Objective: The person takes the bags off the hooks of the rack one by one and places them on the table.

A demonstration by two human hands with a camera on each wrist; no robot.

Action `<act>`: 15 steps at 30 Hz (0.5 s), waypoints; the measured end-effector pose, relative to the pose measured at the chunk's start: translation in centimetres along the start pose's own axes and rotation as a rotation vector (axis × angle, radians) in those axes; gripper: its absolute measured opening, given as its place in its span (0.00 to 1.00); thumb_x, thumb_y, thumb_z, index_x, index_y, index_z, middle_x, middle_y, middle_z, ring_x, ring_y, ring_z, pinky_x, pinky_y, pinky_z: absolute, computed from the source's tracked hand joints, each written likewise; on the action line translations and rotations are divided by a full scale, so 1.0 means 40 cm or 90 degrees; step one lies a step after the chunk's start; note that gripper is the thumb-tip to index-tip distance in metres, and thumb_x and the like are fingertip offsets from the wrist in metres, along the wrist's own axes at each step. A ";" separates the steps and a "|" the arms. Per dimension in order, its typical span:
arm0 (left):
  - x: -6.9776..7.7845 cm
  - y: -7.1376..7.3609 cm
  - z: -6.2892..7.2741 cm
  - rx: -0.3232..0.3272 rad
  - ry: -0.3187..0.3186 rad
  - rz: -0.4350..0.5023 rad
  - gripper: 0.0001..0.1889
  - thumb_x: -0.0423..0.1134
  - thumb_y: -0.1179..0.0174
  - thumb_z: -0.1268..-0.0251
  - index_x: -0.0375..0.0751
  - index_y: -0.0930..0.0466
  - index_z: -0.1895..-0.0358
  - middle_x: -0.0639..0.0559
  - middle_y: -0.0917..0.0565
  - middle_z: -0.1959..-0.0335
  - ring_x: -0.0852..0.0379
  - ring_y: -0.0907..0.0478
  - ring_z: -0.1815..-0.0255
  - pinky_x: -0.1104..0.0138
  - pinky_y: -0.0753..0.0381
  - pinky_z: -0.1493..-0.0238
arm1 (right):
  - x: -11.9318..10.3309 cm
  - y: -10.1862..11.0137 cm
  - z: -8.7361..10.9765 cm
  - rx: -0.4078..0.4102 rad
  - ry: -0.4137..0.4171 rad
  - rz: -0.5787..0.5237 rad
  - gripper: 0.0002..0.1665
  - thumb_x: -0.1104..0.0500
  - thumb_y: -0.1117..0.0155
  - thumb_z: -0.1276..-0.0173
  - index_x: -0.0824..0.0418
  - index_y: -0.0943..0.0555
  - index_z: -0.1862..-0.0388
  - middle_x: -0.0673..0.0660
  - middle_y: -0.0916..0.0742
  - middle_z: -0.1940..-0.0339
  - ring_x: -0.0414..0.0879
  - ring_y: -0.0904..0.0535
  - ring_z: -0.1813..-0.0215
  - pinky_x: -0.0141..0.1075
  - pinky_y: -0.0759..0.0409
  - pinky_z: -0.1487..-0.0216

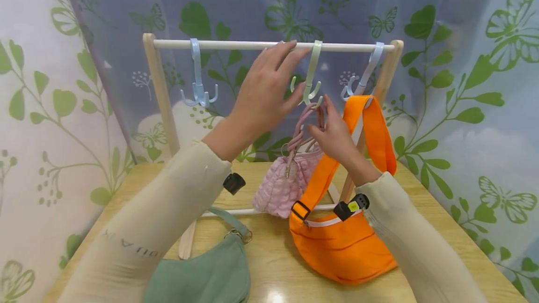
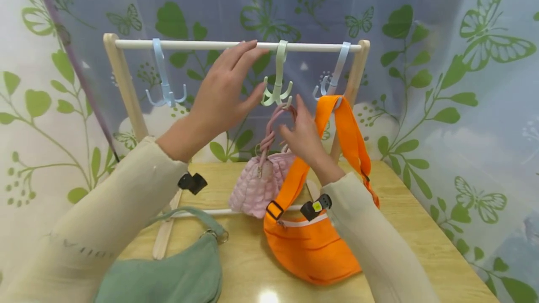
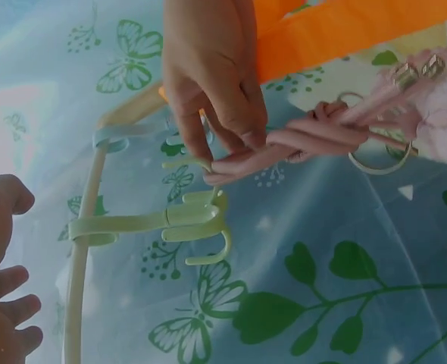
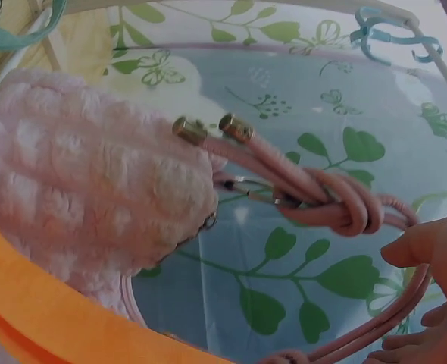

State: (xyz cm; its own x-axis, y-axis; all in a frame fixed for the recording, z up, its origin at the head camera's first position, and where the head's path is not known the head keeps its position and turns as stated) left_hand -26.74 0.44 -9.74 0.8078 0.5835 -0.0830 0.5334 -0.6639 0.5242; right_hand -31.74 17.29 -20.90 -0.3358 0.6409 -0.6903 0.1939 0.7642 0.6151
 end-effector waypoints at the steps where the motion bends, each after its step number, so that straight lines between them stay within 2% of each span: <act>1: 0.001 0.000 -0.007 0.000 0.000 -0.003 0.25 0.39 0.43 0.32 0.39 0.31 0.34 0.39 0.30 0.33 0.42 0.36 0.30 0.60 0.51 0.24 | 0.003 0.002 -0.003 0.003 -0.001 0.006 0.50 0.59 0.43 0.28 0.61 0.64 0.20 0.65 0.47 0.21 0.56 0.40 0.26 0.46 0.27 0.40; 2: 0.001 -0.002 -0.014 -0.004 0.003 -0.005 0.25 0.39 0.43 0.32 0.39 0.31 0.33 0.39 0.30 0.33 0.42 0.37 0.29 0.60 0.52 0.24 | 0.006 0.005 -0.006 0.006 -0.003 0.012 0.49 0.59 0.43 0.28 0.62 0.62 0.20 0.66 0.46 0.22 0.56 0.43 0.24 0.48 0.30 0.36; 3: 0.002 -0.005 -0.020 -0.012 0.009 -0.009 0.25 0.41 0.43 0.31 0.40 0.32 0.33 0.39 0.30 0.33 0.43 0.38 0.29 0.60 0.53 0.24 | 0.011 0.007 -0.009 0.012 -0.006 0.018 0.49 0.59 0.43 0.28 0.62 0.61 0.20 0.66 0.45 0.22 0.58 0.41 0.25 0.50 0.32 0.34; 7: 0.002 -0.021 -0.045 -0.053 0.039 -0.019 0.27 0.45 0.44 0.30 0.42 0.34 0.30 0.42 0.32 0.31 0.45 0.39 0.27 0.61 0.56 0.24 | 0.032 0.016 -0.016 0.021 -0.022 0.036 0.47 0.58 0.43 0.28 0.62 0.58 0.20 0.66 0.41 0.23 0.61 0.40 0.26 0.51 0.37 0.31; 10: 0.000 -0.034 -0.067 -0.075 0.041 -0.037 0.29 0.48 0.44 0.29 0.42 0.35 0.29 0.42 0.32 0.30 0.46 0.39 0.28 0.59 0.56 0.24 | 0.041 0.020 -0.020 0.018 -0.025 0.039 0.45 0.58 0.44 0.27 0.62 0.57 0.20 0.67 0.38 0.25 0.60 0.43 0.25 0.52 0.40 0.28; 15: -0.018 -0.048 -0.103 -0.105 0.051 -0.077 0.31 0.53 0.44 0.29 0.41 0.36 0.29 0.44 0.32 0.30 0.48 0.39 0.27 0.57 0.53 0.24 | 0.039 0.021 -0.033 0.019 0.002 0.050 0.37 0.60 0.46 0.26 0.64 0.47 0.23 0.68 0.29 0.30 0.60 0.36 0.28 0.52 0.37 0.30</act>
State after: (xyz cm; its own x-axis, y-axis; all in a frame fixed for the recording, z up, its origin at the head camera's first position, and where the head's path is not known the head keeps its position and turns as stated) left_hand -29.38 3.20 -7.20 0.7144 0.6939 -0.0903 0.5721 -0.5049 0.6464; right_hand -33.34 18.82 -20.96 -0.3210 0.6992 -0.6388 0.2473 0.7130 0.6561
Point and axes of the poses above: each hand's wrist, its own z-axis away from the middle knuckle, its own y-axis out of the back of the hand, x = y × z, the point moved 6 cm from there along -z, towards the middle knuckle
